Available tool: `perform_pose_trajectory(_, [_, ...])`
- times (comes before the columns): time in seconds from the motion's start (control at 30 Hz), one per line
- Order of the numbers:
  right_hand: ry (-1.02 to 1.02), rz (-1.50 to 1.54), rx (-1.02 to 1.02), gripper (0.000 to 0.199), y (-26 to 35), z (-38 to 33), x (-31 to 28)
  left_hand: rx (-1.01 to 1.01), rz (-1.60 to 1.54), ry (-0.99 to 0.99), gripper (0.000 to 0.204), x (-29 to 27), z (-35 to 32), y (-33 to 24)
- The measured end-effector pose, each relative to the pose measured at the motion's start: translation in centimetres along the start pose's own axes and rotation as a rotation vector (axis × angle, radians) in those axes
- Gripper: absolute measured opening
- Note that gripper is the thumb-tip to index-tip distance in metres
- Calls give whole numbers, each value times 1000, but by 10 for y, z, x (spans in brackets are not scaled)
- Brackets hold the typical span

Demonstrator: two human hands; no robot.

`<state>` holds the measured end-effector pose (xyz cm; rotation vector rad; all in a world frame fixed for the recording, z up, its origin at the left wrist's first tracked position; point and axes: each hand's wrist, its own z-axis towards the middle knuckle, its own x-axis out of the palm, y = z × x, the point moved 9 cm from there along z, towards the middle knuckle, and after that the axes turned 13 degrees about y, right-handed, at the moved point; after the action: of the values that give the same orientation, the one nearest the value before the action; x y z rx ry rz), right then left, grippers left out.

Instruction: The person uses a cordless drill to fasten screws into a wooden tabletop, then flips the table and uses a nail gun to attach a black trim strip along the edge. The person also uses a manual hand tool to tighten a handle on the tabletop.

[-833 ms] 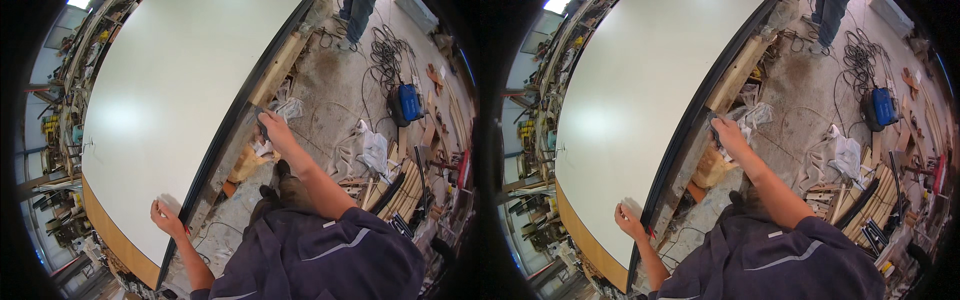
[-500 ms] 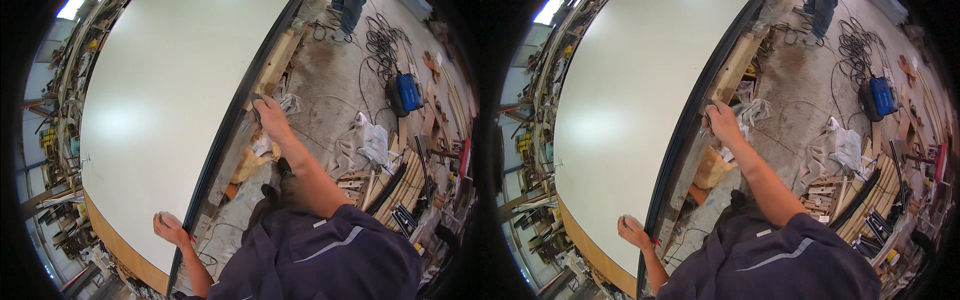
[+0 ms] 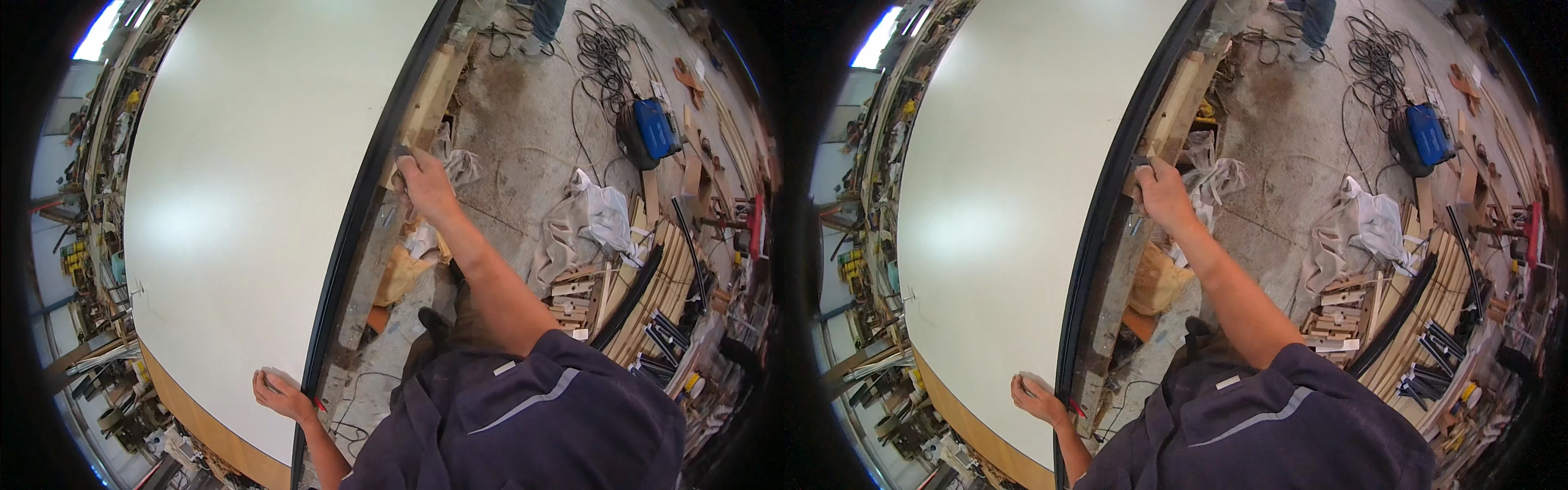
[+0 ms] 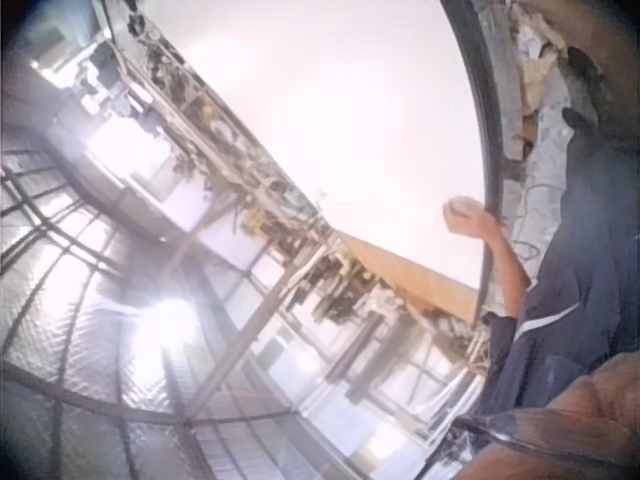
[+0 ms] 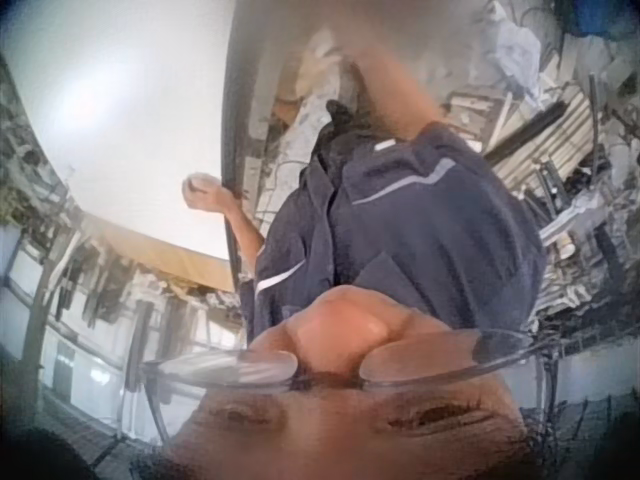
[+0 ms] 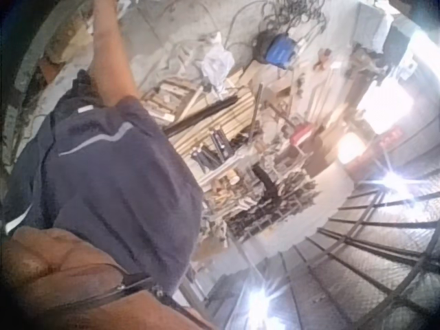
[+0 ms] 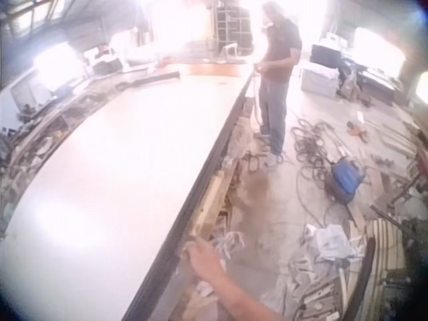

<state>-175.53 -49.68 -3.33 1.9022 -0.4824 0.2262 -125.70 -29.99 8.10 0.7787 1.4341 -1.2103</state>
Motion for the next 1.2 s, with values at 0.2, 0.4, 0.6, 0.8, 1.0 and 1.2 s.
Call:
perform_pose_trajectory(0.2, [-1,-182,-57,22,10,1,1,14,52,21,40,4,-1,6])
perform_pose_trajectory(0.4, [117,-328,-11,22,12,4,2,4,28,21,41,5,-1,9])
perform_pose_trajectory(0.6, [143,-260,19,26,4,-1,5,27,15,23,42,5,1,4])
perform_pose_trajectory(0.8, [148,-315,34,21,-4,-18,22,50,-9,22,40,3,1,4])
perform_pose_trajectory(1.0, [149,-264,69,22,-24,-45,47,48,-98,42,40,1,-2,1])
perform_pose_trajectory(1.2, [118,-256,77,23,-48,-80,78,23,-380,73,40,2,0,19])
